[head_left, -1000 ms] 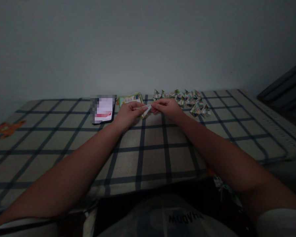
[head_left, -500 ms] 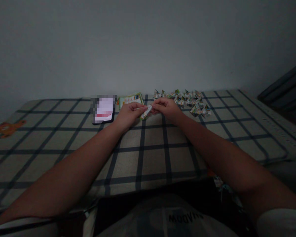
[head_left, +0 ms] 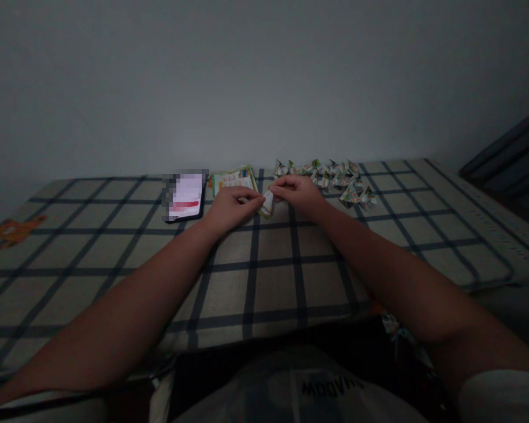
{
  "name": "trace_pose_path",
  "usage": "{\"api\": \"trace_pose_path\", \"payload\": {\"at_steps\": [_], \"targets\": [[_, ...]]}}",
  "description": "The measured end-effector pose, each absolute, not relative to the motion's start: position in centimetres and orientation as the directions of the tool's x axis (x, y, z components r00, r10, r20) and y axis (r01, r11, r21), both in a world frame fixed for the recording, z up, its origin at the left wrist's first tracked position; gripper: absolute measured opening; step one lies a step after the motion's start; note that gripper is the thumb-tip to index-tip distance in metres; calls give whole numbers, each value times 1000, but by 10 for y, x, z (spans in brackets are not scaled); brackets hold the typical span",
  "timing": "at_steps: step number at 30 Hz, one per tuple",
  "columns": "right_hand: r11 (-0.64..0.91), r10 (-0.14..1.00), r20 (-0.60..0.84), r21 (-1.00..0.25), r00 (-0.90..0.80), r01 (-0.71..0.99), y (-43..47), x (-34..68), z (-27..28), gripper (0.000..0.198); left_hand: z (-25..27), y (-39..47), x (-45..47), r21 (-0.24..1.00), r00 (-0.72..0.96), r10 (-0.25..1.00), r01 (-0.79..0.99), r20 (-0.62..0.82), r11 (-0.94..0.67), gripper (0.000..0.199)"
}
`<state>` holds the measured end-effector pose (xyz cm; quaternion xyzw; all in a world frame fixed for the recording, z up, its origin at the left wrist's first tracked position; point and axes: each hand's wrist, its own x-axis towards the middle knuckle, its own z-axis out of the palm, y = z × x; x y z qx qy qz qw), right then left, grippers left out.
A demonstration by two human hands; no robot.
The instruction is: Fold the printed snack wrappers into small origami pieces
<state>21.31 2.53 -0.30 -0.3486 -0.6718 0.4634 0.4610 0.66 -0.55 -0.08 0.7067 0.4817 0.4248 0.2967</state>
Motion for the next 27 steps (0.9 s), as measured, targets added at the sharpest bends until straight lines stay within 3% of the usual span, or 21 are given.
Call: {"api": "trace_pose_path", "payload": {"at_steps": [7, 12, 21, 27], "targets": [[218, 926, 221, -975, -305, -45, 29, 214, -7, 35, -3, -4, 6, 858, 144, 939, 381, 311, -343, 37], [228, 901, 198, -973, -387, 33, 30, 216, -9, 27, -5, -3, 5, 871, 109, 948, 373, 300, -318, 37], [262, 917, 214, -959, -336, 104, 27, 213, -2, 14, -7, -2, 7, 902, 155, 954, 314, 258, -295, 44], [305, 916, 246, -940, -316, 154, 28, 213, -1, 12, -3, -6, 8, 882, 153, 958, 375, 244, -285, 41]]}}
